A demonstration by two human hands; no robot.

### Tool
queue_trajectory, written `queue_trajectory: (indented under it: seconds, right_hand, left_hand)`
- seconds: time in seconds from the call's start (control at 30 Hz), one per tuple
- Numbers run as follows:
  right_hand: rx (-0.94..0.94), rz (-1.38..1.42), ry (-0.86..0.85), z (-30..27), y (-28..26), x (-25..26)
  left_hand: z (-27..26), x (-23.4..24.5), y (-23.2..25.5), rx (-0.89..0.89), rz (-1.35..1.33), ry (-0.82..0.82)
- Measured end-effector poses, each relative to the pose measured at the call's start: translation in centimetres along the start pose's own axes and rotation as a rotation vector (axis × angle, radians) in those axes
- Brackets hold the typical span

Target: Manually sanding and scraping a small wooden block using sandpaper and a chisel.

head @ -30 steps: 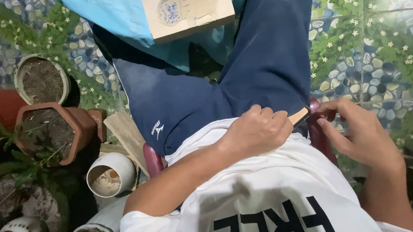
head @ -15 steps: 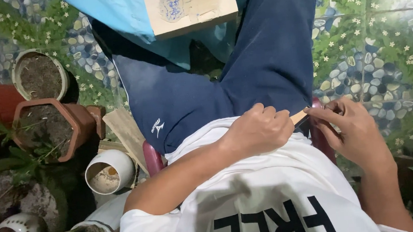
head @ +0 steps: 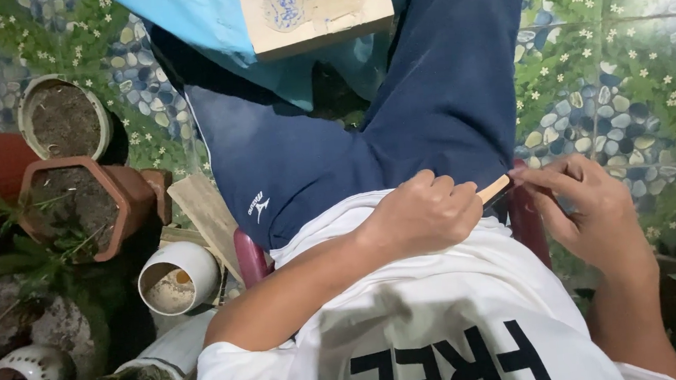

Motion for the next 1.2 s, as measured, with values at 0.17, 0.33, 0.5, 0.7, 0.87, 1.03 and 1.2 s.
queue_trajectory:
  seconds: [0.17, 0.33, 0.5, 0.7, 0.87, 1.03, 1.2]
  right_hand:
    - [0.08, 0.0, 0.07, 1.1, -1.9, 0.6]
    - [0.137, -0.018, -0.014, 2.6, -2.8, -1.4]
    - [0.182, -0.022, 0.047, 3.7, -3.0, -1.3]
    - [0.106, -0.073, -0.03, 2.2, -3.5, -0.9]
    - [-0.211, -0.247, -0.107, -0.2, -1.3, -2.8]
    - [-0.277, -0.264, -0.102, 0.0, -0.1, -3.9]
    - [-0.254, -0.087, -0.098, 0.7, -0.8, -3.8]
  left_hand:
    - [0.1, 0.3, -0.1, 0.011, 0.024, 0.021]
    - [0.4, 0.8, -0.3, 0.01, 0.018, 0.05]
    - [0.5, 1.3, -0.4, 0.003, 0.024, 0.058]
    - [0.3, 1.0, -0.5, 0.016, 0.035, 0.062]
    - [0.5, 0.9, -0.3, 0.005, 0.037, 0.043]
    - [0.8, 0.9, -0.4, -0.013, 0.042, 0.023]
    - [0.9, 1.2, -0.4, -0.01, 0.011, 0.024]
Point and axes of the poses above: each hand's wrist, its own z-axis towards the middle knuckle, its own x-axis out of the back of the hand, y = z × x, the point moved 10 cm from there along z, towards the middle knuckle, and after that the axes turned 1 degree about -x, right-handed, at the moved point
